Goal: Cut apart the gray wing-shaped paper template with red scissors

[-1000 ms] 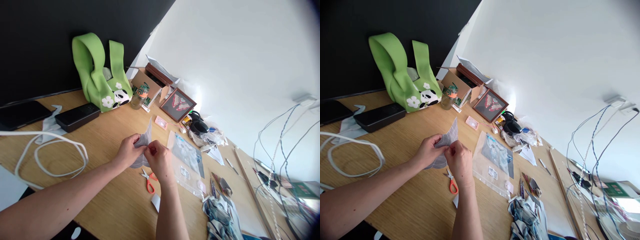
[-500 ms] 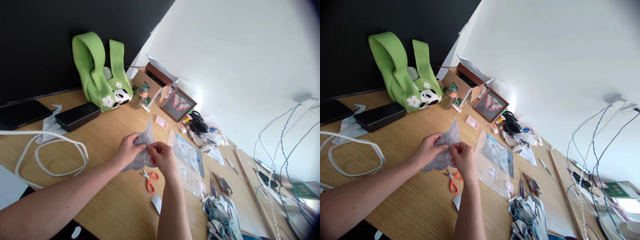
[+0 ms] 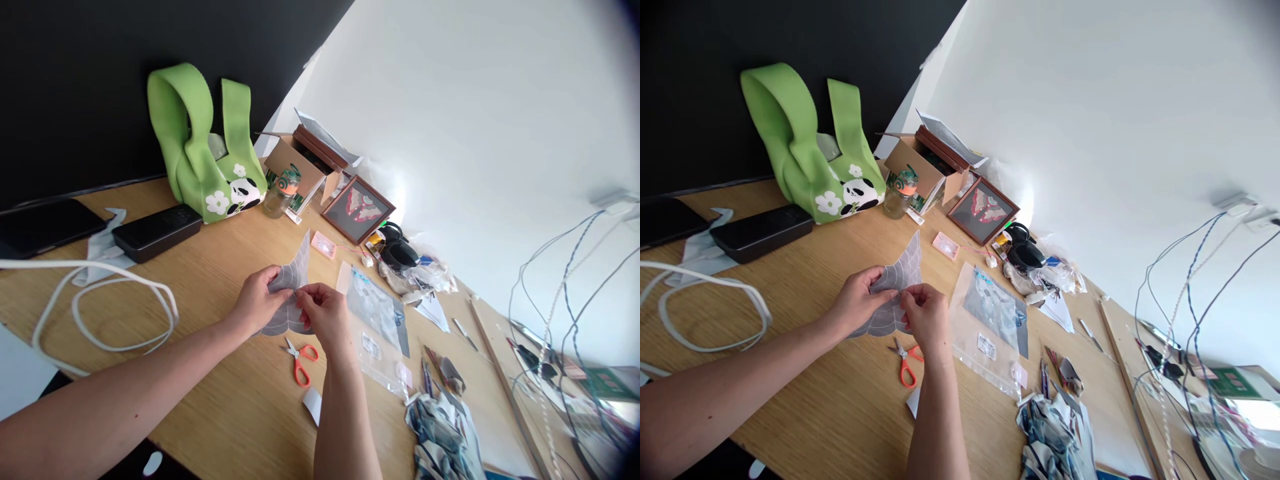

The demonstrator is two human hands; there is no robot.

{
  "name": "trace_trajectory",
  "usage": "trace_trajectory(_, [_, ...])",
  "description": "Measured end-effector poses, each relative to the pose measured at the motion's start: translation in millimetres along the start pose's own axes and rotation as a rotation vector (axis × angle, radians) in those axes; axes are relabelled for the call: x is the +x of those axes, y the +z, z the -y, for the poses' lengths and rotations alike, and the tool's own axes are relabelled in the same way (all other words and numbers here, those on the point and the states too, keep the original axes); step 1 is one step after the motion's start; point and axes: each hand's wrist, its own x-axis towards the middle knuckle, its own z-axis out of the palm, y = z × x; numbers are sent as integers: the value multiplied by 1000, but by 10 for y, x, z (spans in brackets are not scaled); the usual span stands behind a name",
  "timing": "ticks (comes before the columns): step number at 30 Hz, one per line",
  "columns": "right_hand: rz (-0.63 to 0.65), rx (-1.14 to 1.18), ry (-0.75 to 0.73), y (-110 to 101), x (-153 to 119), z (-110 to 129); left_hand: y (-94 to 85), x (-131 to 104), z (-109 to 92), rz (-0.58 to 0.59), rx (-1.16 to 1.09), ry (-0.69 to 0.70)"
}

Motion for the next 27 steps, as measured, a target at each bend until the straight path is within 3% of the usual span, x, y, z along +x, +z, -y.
trace_trajectory(27, [-11, -101, -9, 15, 4, -29, -2, -7, 2, 21, 94, 35])
